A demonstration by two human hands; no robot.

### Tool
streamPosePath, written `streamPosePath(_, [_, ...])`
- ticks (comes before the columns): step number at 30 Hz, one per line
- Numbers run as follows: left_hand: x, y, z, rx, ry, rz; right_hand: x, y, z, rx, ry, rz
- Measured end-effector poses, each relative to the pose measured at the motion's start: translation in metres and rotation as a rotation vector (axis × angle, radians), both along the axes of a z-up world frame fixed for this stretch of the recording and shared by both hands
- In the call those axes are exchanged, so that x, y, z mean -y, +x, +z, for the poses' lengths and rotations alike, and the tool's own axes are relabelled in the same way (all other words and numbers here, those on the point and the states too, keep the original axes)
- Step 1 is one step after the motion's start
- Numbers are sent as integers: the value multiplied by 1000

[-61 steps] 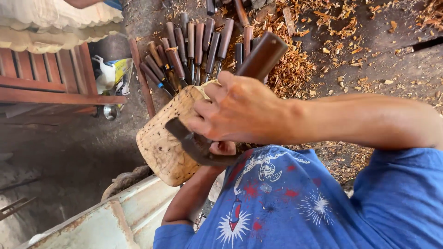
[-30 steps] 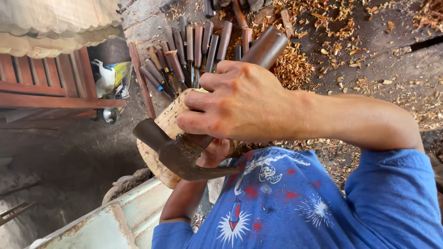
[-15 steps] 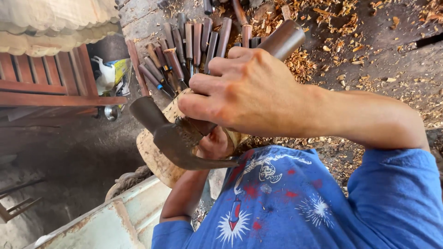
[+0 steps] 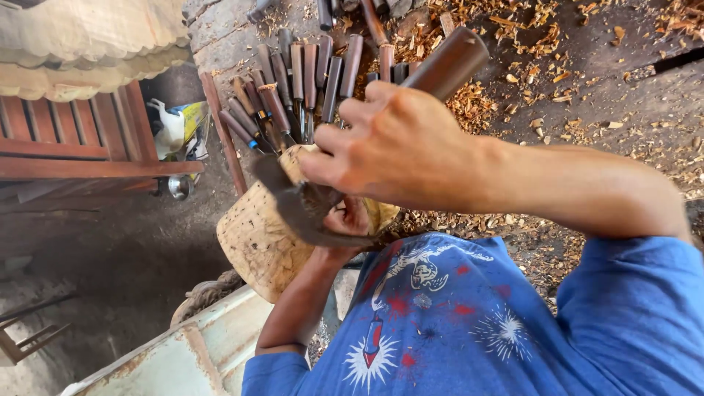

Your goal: The person uses a hammer and various chisels to carve a decorative wooden architectural element, striking the chisels with the hammer and clearing away wood shavings.

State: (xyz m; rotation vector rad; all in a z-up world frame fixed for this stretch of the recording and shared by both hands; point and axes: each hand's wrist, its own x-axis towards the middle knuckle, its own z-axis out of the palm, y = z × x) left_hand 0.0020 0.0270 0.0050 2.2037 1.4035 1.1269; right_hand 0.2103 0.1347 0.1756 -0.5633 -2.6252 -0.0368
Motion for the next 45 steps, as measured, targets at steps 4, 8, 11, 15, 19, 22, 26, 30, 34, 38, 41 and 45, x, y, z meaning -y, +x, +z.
streamPosePath(4, [-3, -1, -2, -29, 53, -2, 6, -7, -5, 48, 68, -93])
streamPosePath(8, [-10, 2, 0, -43, 117, -5, -3, 3, -8, 184, 87, -133])
streamPosePath(11, [-7, -3, 6, -45, -10, 59, -4, 14, 1, -47, -2, -129])
streamPosePath(15, [-3, -6, 5, -76, -165, 142, -5, 20, 6, -175, -29, -83])
streamPosePath(19, [-12, -2, -8, -150, 88, -22, -4, 5, -6, 56, 18, -118])
streamPosePath(22, [-19, 3, -11, -8, 69, -81, -9, 10, -9, 232, 95, -174])
streamPosePath(26, [-8, 1, -5, 17, -59, 7, -10, 31, 4, -210, -13, -122])
streamPosePath(30, [-7, -1, -1, 5, -105, 54, -12, 36, 16, -252, -30, -91])
streamPosePath(34, [-14, 1, 2, -7, -90, 68, -12, 26, 15, -161, -23, -109])
streamPosePath(38, [-11, -2, 0, -17, -116, 80, -15, 24, 3, -182, -85, -86])
streamPosePath(41, [-7, -10, -18, -25, -118, 71, -15, 20, -9, -127, -102, -73])
streamPosePath(45, [-7, -7, -47, 244, -251, -51, -15, 4, -17, 92, 35, -129])
